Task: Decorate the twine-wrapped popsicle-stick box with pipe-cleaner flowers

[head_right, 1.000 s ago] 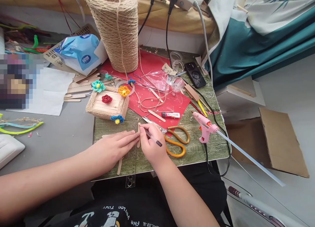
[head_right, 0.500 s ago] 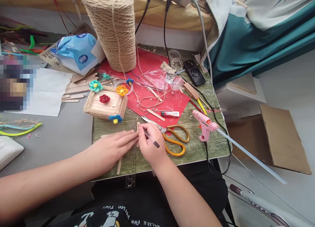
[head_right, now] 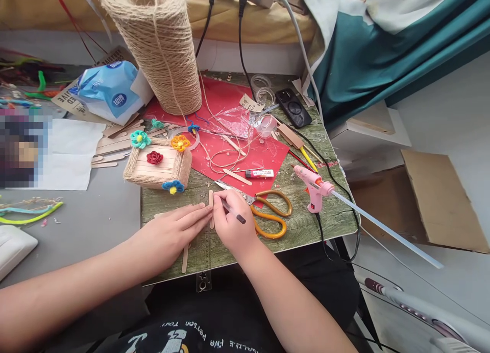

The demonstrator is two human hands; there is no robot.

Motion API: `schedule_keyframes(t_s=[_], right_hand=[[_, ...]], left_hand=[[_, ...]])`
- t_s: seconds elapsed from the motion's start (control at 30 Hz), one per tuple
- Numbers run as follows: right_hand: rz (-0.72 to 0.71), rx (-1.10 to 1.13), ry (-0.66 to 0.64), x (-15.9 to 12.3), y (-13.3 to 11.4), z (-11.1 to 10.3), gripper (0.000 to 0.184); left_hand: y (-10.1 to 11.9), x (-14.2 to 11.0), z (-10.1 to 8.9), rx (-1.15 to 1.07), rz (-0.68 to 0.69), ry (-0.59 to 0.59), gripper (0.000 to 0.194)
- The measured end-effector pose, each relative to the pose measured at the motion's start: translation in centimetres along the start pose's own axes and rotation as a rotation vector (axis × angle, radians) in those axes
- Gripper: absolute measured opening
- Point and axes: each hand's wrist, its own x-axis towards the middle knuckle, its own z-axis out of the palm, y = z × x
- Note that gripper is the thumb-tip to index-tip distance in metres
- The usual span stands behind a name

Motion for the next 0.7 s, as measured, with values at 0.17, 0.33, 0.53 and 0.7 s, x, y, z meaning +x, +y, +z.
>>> schedule_keyframes(t_s=[0.17,0.33,0.53,0.7], right_hand=[[0.000,0.025,0.008,-0.04,0.13,0.03,0.015],[-0.015,0.036,-0.032,0.06,0.27,0.00,0.013],[-0.011,0.044,-0.043,0.11,0.03,0.00,0.013],[0.010,0.018,-0.005,-0.08,0.14,0.06,0.016]], left_hand=[[0.09,-0.05,-0.33,-0.026,-0.016,-0.010,0.077],[0.16,-0.02,-0.52,-0.023,-0.025,0.004,0.075],[0.22,0.04,-0.62,0.020,-0.006,0.000,0.072],[0.23,0.05,-0.79,0.016,-0.011,-0.007,0.074]])
